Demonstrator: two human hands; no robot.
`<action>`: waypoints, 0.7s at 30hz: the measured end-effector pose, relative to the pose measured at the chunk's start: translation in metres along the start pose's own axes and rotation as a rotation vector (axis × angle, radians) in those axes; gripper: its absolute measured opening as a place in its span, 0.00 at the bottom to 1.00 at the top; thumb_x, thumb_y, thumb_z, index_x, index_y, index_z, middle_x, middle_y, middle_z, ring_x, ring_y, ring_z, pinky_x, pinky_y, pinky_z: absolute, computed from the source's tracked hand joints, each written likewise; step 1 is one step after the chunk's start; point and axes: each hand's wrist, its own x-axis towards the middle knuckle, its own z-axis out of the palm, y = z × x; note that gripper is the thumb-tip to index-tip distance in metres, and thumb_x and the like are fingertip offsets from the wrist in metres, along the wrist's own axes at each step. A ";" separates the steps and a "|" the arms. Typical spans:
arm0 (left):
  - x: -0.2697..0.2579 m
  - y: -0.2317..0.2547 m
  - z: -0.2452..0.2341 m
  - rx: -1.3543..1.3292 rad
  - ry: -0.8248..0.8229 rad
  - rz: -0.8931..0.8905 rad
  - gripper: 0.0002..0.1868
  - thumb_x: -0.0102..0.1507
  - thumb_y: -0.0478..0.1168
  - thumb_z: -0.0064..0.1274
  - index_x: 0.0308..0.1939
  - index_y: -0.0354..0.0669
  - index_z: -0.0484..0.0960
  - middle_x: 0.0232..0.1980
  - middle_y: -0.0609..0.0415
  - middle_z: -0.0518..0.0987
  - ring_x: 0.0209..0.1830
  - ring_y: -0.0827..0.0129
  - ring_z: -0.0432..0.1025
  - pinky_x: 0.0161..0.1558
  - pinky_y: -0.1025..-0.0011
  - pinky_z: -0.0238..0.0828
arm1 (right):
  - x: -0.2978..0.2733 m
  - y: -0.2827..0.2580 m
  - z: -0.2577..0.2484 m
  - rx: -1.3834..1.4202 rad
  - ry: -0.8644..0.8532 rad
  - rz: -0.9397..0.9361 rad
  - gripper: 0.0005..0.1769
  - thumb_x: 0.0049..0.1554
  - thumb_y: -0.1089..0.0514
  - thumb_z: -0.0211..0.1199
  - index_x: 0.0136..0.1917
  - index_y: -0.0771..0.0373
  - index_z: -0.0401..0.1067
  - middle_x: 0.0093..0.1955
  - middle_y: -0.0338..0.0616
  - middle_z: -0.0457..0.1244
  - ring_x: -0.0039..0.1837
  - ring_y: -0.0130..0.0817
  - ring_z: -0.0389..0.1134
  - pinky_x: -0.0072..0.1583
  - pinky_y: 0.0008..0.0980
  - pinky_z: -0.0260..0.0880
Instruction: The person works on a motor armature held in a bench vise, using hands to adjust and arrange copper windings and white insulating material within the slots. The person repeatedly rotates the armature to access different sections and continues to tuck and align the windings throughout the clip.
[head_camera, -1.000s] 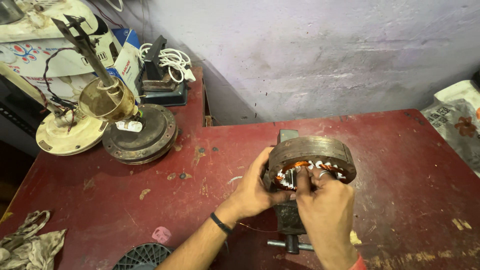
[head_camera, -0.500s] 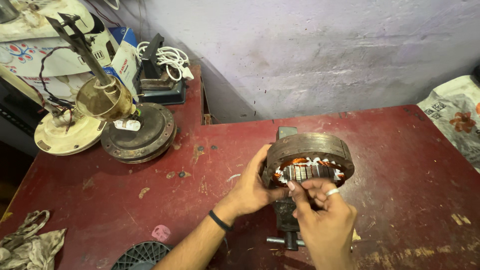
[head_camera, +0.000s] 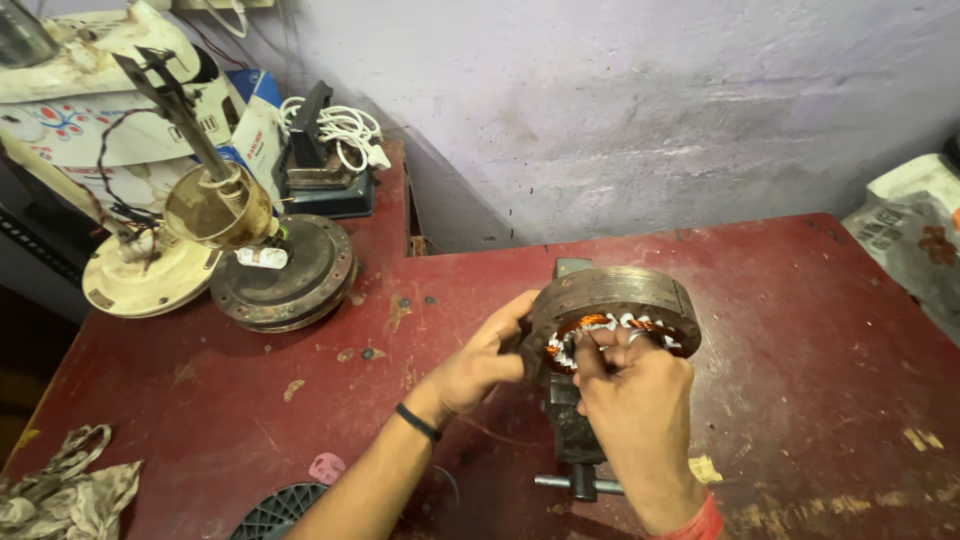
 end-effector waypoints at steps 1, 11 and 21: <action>0.000 0.001 -0.004 -0.099 -0.020 -0.036 0.41 0.53 0.33 0.46 0.73 0.34 0.63 0.69 0.48 0.70 0.72 0.64 0.62 0.74 0.65 0.54 | 0.000 -0.002 0.000 0.004 -0.007 0.012 0.09 0.54 0.60 0.65 0.42 0.70 0.80 0.26 0.46 0.70 0.24 0.30 0.67 0.29 0.30 0.66; 0.040 0.007 -0.026 -0.159 0.021 -0.185 0.31 0.74 0.51 0.31 0.50 0.29 0.84 0.50 0.47 0.83 0.54 0.63 0.72 0.67 0.63 0.60 | 0.002 -0.005 -0.004 0.100 -0.034 0.179 0.12 0.53 0.58 0.71 0.46 0.69 0.77 0.28 0.48 0.70 0.24 0.30 0.64 0.28 0.30 0.61; 0.060 0.001 -0.027 0.146 0.072 -0.250 0.37 0.75 0.60 0.29 0.36 0.34 0.84 0.35 0.56 0.78 0.41 0.68 0.66 0.53 0.64 0.61 | 0.000 0.011 0.003 0.103 0.019 0.109 0.09 0.52 0.61 0.69 0.40 0.72 0.77 0.26 0.45 0.69 0.24 0.27 0.63 0.28 0.29 0.61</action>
